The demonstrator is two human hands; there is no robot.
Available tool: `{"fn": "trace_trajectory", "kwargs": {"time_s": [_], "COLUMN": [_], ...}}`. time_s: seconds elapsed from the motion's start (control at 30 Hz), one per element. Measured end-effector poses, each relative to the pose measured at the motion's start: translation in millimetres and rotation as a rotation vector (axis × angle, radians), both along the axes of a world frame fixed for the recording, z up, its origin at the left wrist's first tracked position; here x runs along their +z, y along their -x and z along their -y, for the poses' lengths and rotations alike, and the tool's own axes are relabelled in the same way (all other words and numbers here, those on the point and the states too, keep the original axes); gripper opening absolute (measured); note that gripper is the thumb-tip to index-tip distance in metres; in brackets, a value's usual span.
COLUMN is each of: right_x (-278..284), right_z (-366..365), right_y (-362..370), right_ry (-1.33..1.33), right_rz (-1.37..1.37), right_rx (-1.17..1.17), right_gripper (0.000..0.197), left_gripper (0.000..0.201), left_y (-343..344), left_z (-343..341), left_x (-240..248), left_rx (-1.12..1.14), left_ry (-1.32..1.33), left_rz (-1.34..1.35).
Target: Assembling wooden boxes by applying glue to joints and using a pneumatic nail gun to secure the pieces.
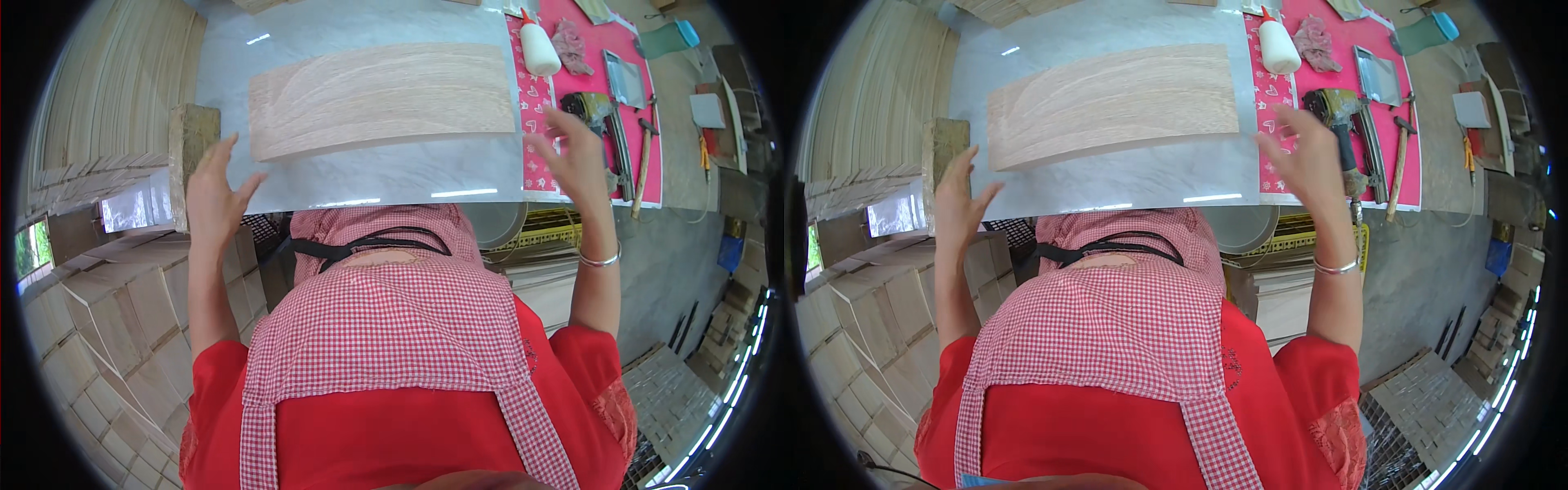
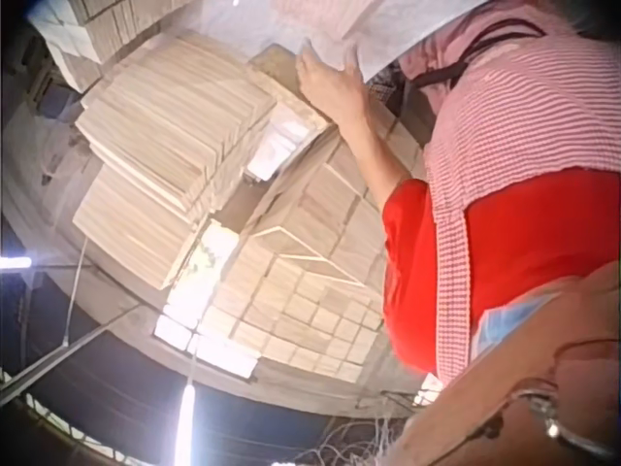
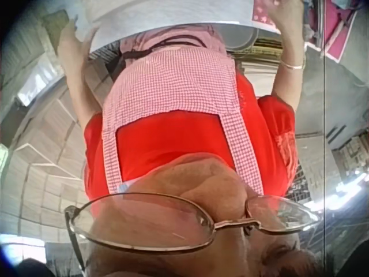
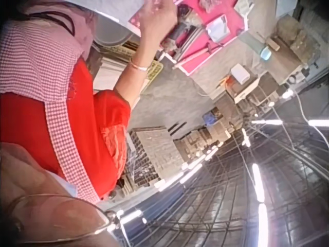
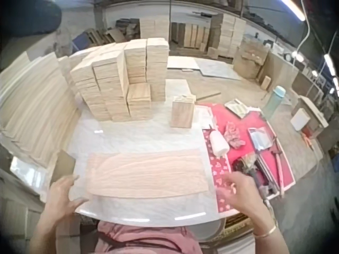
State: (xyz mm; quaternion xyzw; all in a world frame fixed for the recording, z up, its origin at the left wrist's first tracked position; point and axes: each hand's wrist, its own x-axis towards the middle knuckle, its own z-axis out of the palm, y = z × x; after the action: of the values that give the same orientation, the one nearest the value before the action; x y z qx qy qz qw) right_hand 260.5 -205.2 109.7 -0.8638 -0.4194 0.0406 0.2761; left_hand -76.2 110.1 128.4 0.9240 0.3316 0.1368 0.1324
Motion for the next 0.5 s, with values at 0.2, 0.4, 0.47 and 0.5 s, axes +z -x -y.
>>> {"fn": "trace_trajectory", "kwargs": {"time_s": [0.2,0.4,0.47,0.5], "right_x": [-51.4,-68.4,-60.5,-55.3], "right_z": [88.3,87.0,81.4,79.5], "right_y": [-60.2,-82.6,-87.1,-87.6], "right_ry": [0.223,0.32,0.328,0.331], "right_rz": [0.415,0.271,0.245,0.207], "right_rx": [-0.311,-0.352,-0.358,-0.377], "right_gripper": [0.058,0.072,0.068,0.064], "left_gripper": [0.044,0.061,0.067,0.07], "left_y": [-83.5,-190.5,-210.7,-218.3], "left_z": [33.7,70.1,76.8,79.3], "left_x": [31.1,1.6,-1.7,-2.4], "left_rx": [-0.417,-0.644,-0.65,-0.659], "left_ry": [-0.139,-0.106,-0.064,-0.042], "left_rz": [0.196,0.197,0.07,0.004]}}
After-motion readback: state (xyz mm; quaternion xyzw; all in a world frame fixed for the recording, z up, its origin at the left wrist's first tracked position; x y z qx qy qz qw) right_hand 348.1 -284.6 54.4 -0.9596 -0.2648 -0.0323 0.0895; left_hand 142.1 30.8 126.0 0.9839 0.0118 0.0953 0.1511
